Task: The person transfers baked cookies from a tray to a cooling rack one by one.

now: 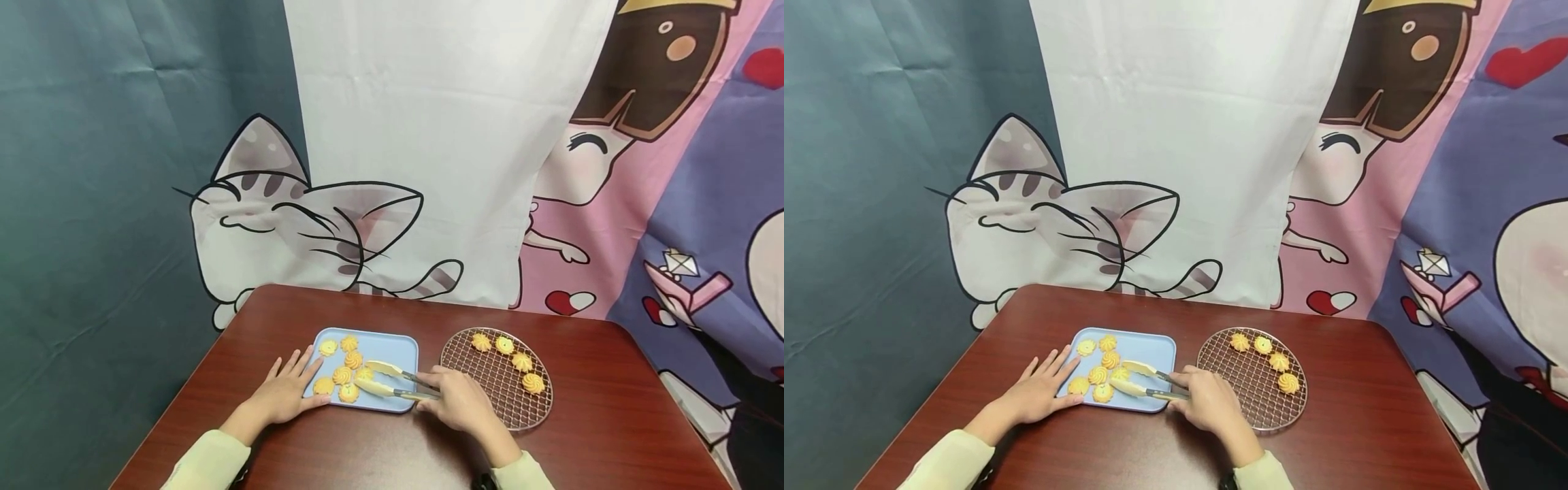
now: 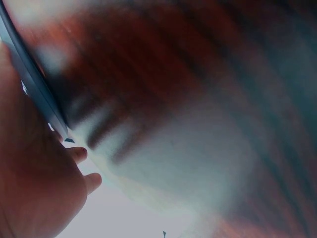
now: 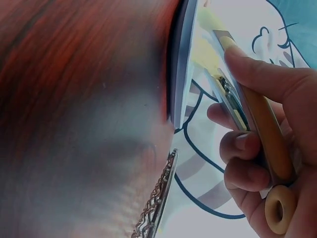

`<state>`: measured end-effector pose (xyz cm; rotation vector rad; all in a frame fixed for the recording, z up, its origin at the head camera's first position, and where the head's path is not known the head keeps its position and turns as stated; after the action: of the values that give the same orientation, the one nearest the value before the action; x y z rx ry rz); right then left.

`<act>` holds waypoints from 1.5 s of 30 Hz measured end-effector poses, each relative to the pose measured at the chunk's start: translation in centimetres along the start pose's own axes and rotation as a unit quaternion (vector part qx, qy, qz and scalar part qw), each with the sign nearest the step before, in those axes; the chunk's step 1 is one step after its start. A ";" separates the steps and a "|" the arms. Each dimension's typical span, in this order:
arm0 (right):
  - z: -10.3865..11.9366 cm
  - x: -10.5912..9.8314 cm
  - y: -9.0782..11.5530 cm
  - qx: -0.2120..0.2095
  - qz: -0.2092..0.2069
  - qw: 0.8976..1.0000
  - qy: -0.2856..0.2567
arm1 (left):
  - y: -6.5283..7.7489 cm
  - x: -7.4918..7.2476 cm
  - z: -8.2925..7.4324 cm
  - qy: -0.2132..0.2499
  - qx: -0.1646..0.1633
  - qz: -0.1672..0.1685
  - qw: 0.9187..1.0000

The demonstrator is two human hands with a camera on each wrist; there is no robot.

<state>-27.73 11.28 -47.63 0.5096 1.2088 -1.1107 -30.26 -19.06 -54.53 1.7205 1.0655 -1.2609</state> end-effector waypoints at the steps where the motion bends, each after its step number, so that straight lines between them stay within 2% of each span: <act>1: 0.0 0.0 0.0 -0.001 0.000 1.000 0.001 | 0.0 0.0 0.0 -0.001 0.001 -0.001 1.000; 18: -0.2 -0.9 0.8 -0.003 -0.025 1.000 0.000 | -0.2 -0.5 -0.4 -0.002 0.016 -0.017 1.000; 25: -0.3 -1.8 1.3 0.006 -0.040 0.999 0.003 | -0.2 -0.2 -0.2 0.000 0.007 -0.006 1.000; 38: -1.4 -3.0 2.4 0.022 -0.057 0.998 -0.005 | -0.1 0.0 0.1 0.000 0.002 -0.002 1.000; 45: -2.2 -3.8 3.0 0.031 -0.066 0.997 -0.005 | 0.1 -0.2 -0.3 0.018 0.015 -0.016 1.000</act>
<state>-25.95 15.89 -45.55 0.4754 1.2153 -1.2651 -30.12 -18.86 -54.26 1.7610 1.1045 -1.2773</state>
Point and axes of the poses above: each hand's wrist, its own y-axis away from the middle knuckle, its own x-axis out of the palm, z = x × y, the point moved 9 cm from there along -y, towards the middle knuckle, and after that the axes turned 3 degrees about x, right-handed, at the moved point
